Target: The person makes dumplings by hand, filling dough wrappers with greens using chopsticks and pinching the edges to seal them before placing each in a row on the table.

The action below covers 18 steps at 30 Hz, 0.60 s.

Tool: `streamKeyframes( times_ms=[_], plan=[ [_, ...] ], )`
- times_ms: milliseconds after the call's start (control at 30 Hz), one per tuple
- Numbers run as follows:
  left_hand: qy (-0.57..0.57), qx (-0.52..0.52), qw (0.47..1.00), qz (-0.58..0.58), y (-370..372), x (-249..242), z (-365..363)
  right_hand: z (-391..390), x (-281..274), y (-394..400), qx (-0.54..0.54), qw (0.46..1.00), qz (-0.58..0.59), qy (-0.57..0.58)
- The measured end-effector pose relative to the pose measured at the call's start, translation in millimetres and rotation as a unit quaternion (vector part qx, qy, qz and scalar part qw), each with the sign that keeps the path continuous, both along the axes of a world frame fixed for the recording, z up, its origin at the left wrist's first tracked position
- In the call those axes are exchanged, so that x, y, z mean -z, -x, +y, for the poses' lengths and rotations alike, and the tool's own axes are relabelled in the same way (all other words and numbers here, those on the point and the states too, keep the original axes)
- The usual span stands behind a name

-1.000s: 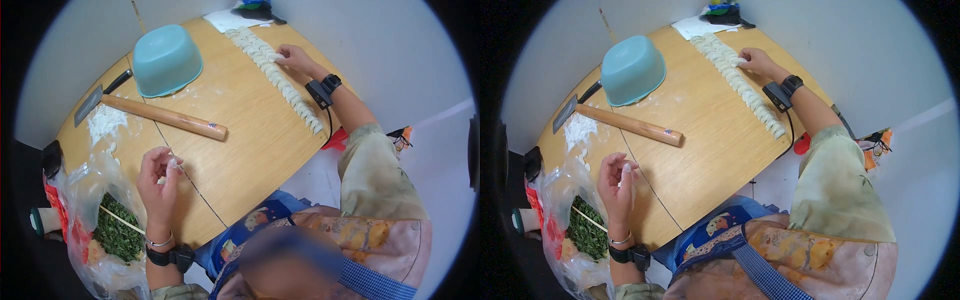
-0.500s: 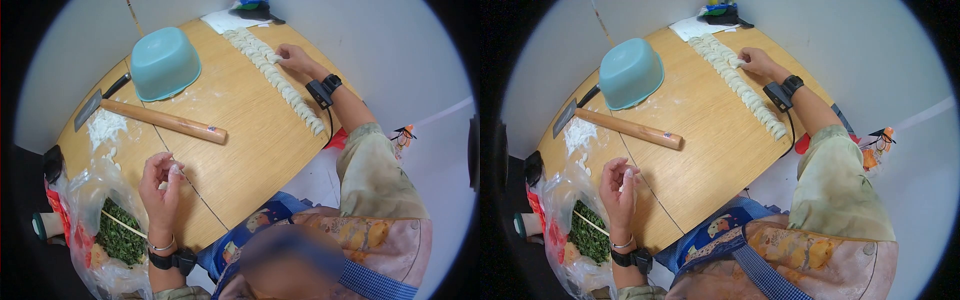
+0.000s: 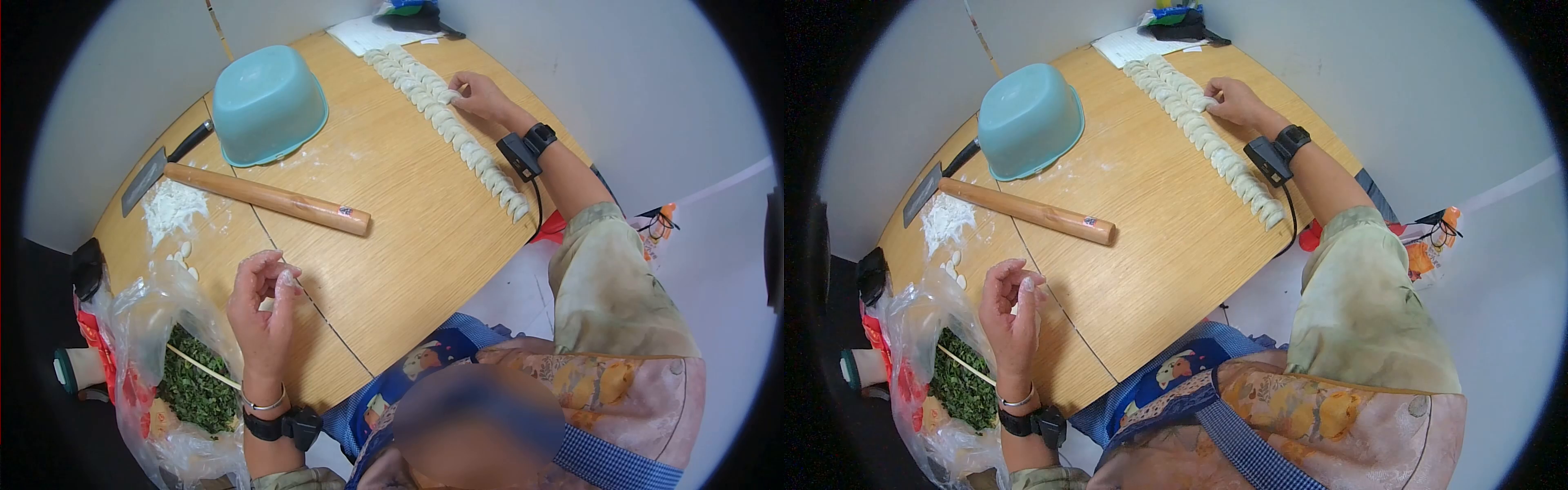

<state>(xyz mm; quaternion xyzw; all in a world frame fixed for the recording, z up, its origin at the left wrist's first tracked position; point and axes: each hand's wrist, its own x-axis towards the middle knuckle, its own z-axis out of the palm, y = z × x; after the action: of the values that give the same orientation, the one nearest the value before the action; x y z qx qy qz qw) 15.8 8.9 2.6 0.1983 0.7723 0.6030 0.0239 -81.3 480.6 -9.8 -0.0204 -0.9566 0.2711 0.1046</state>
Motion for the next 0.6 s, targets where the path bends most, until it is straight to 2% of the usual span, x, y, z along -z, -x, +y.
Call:
streamKeyframes(
  times_ms=[600],
  plan=[
    [0.007, 0.003, 1.0, -0.002, -0.7, 0.3, -0.4, 2.7, 1.6, -2.0, 0.004, 1.0, 0.0, -0.009]
  ],
)
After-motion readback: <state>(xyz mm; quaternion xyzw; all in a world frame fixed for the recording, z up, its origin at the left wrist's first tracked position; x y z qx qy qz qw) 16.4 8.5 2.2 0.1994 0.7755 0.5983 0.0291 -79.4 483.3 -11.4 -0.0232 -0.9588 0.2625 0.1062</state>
